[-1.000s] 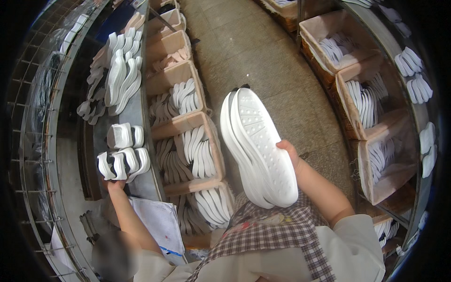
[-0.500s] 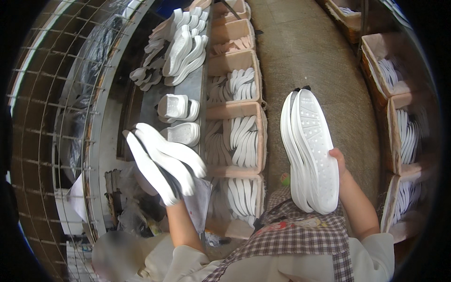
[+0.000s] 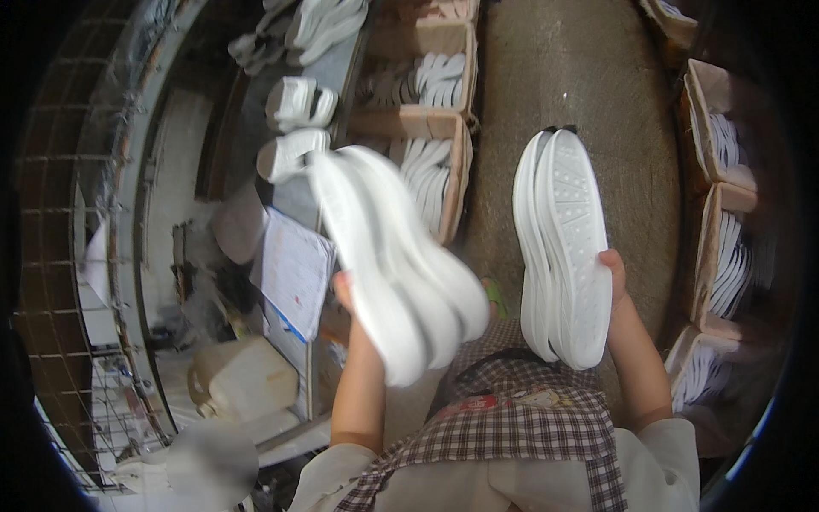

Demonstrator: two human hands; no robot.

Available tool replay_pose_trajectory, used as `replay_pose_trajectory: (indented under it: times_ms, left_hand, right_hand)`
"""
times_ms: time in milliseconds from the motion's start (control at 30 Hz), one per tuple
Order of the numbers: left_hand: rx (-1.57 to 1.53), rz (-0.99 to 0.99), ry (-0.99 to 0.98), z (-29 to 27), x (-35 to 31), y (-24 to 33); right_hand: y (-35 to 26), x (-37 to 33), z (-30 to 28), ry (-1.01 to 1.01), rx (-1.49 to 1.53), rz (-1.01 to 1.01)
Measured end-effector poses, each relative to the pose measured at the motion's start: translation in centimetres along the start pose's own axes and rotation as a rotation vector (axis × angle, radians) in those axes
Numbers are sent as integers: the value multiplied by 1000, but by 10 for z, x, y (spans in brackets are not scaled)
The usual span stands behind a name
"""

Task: The person picks up pairs of white and black slippers from bins and shelves, turns them over to view the soles, and places them back. The person repeats this process for multiple pairs throughout the clip.

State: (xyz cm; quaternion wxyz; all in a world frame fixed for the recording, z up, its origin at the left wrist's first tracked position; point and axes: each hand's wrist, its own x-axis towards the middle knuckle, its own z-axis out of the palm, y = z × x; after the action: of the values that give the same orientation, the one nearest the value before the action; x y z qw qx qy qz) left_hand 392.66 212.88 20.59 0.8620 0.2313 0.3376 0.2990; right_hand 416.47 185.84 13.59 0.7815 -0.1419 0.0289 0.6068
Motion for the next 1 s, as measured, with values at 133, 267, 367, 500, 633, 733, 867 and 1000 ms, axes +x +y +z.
replay_pose_trajectory:
  times_ms: [133, 267, 367, 500, 633, 733, 867, 1000]
  left_hand:
    - [307, -53, -21, -7, 19, -79]
    - [470, -100, 126, -46, 25, -140]
    - [923, 25, 180, -89, 22, -162]
    - [966, -39, 252, -150, 3, -145]
    - [1082, -68, 359, -224, -6, -87]
    - [1332, -33, 549, -281, -8, -35]
    - [1603, 228, 821, -339, 1, 69]
    - [2263, 577, 506, -377, 34, 149]
  right_hand:
    - [2, -22, -27, 174, -68, 24]
    - [20, -39, -47, 296, -90, 153]
    - [63, -25, -56, 364, -167, 327]
    - [153, 22, -66, 299, -206, 431]
    - [245, 77, -84, 366, -1050, 315]
    - [331, 126, -83, 332, -1482, 160]
    - [424, 219, -75, -96, -1246, 290]
    - [491, 294, -73, -284, -1230, 389]
